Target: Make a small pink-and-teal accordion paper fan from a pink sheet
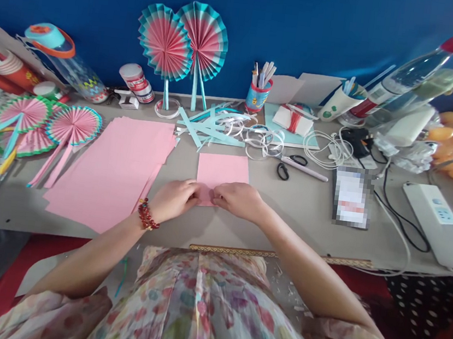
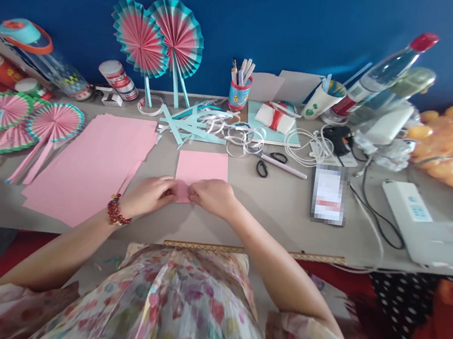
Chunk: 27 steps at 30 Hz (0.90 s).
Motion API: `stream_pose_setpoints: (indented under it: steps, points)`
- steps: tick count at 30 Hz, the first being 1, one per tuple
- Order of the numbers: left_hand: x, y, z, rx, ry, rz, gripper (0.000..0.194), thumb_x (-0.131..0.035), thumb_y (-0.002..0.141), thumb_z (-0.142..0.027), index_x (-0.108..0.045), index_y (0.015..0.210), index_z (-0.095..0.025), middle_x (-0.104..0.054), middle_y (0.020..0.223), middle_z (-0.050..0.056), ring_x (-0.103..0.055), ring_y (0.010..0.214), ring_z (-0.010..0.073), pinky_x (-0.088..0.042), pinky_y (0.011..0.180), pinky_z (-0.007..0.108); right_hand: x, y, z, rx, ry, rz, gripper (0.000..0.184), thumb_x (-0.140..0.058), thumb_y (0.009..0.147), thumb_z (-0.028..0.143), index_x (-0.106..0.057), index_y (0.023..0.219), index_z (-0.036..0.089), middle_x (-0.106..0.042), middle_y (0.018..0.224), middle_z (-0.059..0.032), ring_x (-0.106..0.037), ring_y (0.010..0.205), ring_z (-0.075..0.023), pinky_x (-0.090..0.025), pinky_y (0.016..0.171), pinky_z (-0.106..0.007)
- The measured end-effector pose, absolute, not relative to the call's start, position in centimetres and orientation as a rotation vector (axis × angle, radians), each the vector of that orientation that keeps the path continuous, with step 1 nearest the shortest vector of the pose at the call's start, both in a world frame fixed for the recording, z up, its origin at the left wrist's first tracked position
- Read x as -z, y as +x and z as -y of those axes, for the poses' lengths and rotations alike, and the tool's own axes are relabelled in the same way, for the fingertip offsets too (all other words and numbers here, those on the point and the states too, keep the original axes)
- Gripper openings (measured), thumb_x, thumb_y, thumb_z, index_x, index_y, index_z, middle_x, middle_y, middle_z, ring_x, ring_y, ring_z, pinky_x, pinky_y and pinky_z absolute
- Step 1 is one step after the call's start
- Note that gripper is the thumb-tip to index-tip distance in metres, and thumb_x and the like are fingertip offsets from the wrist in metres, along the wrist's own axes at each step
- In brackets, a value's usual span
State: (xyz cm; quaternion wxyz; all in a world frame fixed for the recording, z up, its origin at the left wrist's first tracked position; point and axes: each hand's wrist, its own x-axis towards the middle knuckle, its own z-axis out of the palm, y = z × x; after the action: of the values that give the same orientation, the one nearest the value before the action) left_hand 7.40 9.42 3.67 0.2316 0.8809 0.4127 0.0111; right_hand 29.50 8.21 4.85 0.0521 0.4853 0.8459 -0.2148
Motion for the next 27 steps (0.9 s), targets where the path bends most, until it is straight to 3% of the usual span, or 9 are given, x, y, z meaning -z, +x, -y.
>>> stream_pose_setpoints:
  steps: [14,27]
  points:
    - [-3.8,7.4,-8.3,0.013,2.546,-1.174,0.008,-0.053,0.096,-0.024,-0.057,0.092,-0.019,-0.063,0.097,0.005,-0.060,0.080,0.0197,-0.042,0.073,0.031,-4.3,32.0,-7.3,0.514,1.529,-2.643,0.023,-0.053,0.099,0.035,-0.067,0.091,0.019,-0.072,0.096,-0.0054,-0.064,0.087,-0.0183,-0.033,0.068,-0.026]
    - [-3.8,7.5,-8.3,0.041,2.532,-1.221,0.012,-0.051,0.097,-0.026,-0.057,0.090,-0.020,-0.063,0.095,0.005,-0.060,0.079,0.0203,-0.042,0.071,0.031,-3.7,33.2,-7.2,0.609,1.569,-2.637,0.026,-0.051,0.100,0.037,-0.068,0.092,0.020,-0.071,0.096,-0.0047,-0.061,0.087,-0.0174,-0.031,0.067,-0.026]
